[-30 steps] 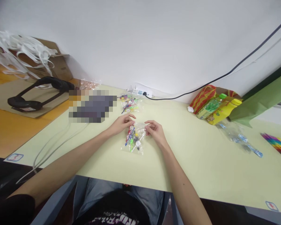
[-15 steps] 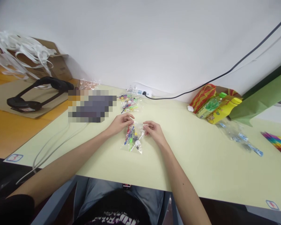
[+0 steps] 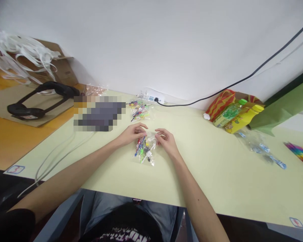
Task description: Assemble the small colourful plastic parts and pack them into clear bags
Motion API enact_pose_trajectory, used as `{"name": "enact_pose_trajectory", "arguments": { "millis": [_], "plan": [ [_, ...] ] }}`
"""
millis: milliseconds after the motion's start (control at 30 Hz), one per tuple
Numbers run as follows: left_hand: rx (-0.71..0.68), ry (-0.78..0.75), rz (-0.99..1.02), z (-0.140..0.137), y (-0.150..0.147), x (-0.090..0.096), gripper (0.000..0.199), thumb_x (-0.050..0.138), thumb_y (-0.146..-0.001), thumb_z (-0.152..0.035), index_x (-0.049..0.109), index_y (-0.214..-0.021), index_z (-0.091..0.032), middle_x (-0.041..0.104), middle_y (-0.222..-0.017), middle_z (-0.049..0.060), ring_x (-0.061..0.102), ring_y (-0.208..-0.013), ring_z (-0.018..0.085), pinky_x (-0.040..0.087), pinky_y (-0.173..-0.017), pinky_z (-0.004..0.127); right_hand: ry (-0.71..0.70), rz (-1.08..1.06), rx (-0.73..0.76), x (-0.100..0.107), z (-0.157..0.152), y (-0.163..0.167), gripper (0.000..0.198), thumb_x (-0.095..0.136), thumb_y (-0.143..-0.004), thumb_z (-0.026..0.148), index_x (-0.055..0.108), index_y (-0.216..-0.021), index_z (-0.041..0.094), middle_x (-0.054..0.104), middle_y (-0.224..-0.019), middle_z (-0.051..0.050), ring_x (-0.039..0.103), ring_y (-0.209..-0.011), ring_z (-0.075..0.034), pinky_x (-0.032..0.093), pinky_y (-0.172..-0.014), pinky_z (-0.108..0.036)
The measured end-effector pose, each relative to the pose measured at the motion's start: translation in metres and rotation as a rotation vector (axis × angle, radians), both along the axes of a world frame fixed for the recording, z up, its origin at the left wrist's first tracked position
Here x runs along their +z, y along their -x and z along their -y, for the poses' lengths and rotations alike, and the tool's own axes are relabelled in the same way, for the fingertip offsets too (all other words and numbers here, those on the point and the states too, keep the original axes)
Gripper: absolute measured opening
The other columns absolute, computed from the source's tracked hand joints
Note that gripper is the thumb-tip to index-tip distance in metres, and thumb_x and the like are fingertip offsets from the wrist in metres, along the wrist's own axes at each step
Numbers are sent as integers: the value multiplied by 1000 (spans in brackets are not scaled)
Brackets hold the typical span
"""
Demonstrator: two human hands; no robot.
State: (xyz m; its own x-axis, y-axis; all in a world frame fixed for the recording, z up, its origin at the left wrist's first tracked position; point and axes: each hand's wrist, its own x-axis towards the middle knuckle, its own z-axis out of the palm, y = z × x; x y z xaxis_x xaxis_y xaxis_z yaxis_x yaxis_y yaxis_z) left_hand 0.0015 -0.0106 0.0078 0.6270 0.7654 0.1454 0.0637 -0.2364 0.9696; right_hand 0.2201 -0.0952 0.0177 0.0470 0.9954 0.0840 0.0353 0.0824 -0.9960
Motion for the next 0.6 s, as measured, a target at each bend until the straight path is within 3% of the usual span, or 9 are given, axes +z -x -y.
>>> {"name": "enact_pose_trajectory", "arguments": {
  "millis": [100, 300, 433, 600],
  "plan": [
    [9, -15, 17, 1, -1, 0, 44, 77, -84, -47, 65, -114, -18, 73, -87, 4, 66, -71, 15, 52, -70, 27, 19, 16, 3, 0, 0, 2, 50, 79, -77, 57, 70, -110, 20, 66, -78, -1, 56, -59, -13, 47, -57, -28],
    [21, -46, 28, 3, -3, -1, 41, 76, -86, -45, 64, -115, -17, 71, -90, 5, 65, -74, 14, 52, -72, 26, 64, 67, 29, 0, 1, 3, 45, 80, -74, 60, 73, -87, 17, 65, -69, -2, 53, -58, -14, 43, -54, -28],
    [-28, 50, 32, 5, -2, 4, 56, 72, -89, -50, 54, -134, -23, 69, -106, 6, 66, -75, 14, 52, -70, 26, -6, 49, -49, -1, 0, 5, 41, 81, -74, 58, 71, -83, 19, 67, -69, -2, 54, -58, -15, 43, -53, -28],
    [-49, 162, 68, 9, -2, 7, 67, 74, -87, -51, 48, -143, -26, 65, -92, 2, 65, -70, 14, 53, -62, 25, -91, 6, -188, 0, 0, 8, 34, 80, -76, 53, 69, -84, 21, 68, -71, -3, 61, -64, -18, 51, -62, -32]
  ]
}}
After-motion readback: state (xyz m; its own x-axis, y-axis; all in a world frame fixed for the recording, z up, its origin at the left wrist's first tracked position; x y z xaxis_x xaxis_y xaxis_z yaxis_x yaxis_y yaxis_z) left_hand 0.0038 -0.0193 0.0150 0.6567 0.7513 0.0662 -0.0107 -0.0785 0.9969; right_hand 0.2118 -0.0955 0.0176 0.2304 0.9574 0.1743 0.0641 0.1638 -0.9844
